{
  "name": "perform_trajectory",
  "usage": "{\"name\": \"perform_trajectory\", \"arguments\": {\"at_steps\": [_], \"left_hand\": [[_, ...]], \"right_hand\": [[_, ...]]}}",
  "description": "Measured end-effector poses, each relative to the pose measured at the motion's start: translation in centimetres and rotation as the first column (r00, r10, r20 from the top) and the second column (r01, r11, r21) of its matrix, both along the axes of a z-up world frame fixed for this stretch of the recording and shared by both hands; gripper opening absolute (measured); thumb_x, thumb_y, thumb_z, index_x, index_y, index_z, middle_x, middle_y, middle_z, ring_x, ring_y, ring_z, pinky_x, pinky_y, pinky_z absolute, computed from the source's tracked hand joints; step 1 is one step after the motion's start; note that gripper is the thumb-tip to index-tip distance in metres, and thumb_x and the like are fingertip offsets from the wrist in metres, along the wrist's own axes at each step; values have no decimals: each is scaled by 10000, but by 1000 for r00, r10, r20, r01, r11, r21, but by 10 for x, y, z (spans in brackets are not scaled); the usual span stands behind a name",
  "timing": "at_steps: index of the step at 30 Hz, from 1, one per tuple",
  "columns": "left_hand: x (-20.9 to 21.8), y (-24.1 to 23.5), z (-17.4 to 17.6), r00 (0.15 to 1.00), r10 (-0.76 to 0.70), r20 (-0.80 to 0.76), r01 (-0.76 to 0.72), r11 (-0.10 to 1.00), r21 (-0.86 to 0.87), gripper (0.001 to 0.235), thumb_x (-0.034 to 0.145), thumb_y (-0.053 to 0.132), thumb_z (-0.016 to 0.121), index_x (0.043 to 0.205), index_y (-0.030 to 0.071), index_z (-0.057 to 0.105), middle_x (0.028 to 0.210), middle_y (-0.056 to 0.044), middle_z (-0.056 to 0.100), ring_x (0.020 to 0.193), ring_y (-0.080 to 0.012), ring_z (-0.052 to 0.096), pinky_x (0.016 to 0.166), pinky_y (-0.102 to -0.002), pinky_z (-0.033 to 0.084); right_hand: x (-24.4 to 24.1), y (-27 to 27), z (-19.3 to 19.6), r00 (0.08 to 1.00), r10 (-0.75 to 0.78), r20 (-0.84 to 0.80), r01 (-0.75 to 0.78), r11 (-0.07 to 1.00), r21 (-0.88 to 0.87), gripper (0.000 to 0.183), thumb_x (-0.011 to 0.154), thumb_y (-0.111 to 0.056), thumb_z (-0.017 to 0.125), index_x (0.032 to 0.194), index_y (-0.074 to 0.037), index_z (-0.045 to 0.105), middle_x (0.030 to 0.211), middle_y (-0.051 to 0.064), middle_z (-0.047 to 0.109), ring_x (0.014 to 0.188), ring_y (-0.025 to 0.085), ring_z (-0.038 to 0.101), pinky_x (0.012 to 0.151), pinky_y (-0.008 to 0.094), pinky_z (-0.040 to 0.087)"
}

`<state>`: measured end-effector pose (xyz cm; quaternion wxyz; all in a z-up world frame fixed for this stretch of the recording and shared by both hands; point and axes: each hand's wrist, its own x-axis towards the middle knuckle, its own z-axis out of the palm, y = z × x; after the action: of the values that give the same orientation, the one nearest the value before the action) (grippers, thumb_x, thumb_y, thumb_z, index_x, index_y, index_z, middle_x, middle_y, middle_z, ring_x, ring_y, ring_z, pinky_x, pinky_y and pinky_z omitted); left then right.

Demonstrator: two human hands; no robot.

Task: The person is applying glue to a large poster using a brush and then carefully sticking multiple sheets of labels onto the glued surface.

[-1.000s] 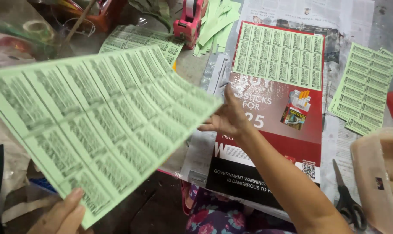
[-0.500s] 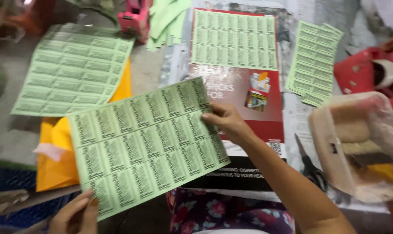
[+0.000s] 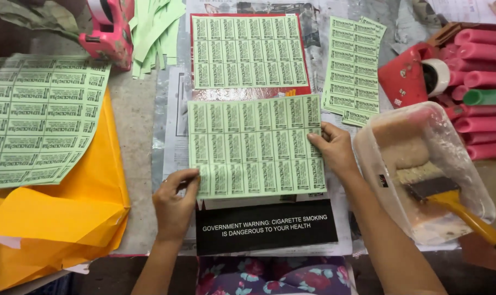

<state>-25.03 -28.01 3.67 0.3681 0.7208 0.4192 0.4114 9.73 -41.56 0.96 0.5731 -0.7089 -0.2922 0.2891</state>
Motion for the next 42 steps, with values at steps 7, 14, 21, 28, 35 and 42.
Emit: {"name": "perform_trajectory", "arguments": {"at_steps": [7,14,21,28,35,42], "left_hand": [[29,24,-6,999,-15,-31,14,999,-46,195,843,-72,773,984,60,791,933,-124,792,870,-269,764,731,-372,633],[40,39,-14,989,-88,-115,76,992,-105,198,879,-39,745,1046,63,776,939,-136,781,895,-287,750,770,-381,640],[51,50,-20,895,78,-440,107,918,382,108,942,180,776,1039,133,779,1001,-56,768,1026,-214,640,899,-334,514],[128,74,-26,654,-162,-739,444,873,201,524,1065,392,507,1479,72,527,1622,-247,377,1525,-454,248,1178,-640,290],[144,92,-44,450,-250,-857,423,905,-42,816,1020,613,406,1616,65,312,1702,-249,152,1572,-428,67,1209,-667,101],[144,92,-41,420,-257,-870,415,907,-68,846,1018,657,344,1618,64,293,1703,-246,124,1569,-416,54,1211,-657,97]], "right_hand": [[52,33,-53,979,13,204,-4,999,-43,375,921,-96,793,1275,-20,699,719,52,658,658,98,595,585,297,523],[39,47,-21,909,11,418,92,970,-226,553,906,-141,817,1399,26,629,873,184,696,732,237,644,653,419,528],[33,44,-23,318,179,931,155,959,-237,454,994,-273,734,1362,-19,653,995,170,658,901,290,656,776,370,572],[6,83,-35,395,375,839,-119,926,-358,638,1071,-559,407,1484,-85,515,1580,263,383,1484,465,281,1208,609,234],[16,92,-62,392,423,817,-128,905,-407,838,971,-788,340,1547,-195,482,1647,204,312,1534,439,188,1190,672,173],[19,93,-65,415,438,798,-135,896,-422,846,950,-800,329,1553,-220,455,1667,167,286,1549,400,153,1219,640,121]]}}
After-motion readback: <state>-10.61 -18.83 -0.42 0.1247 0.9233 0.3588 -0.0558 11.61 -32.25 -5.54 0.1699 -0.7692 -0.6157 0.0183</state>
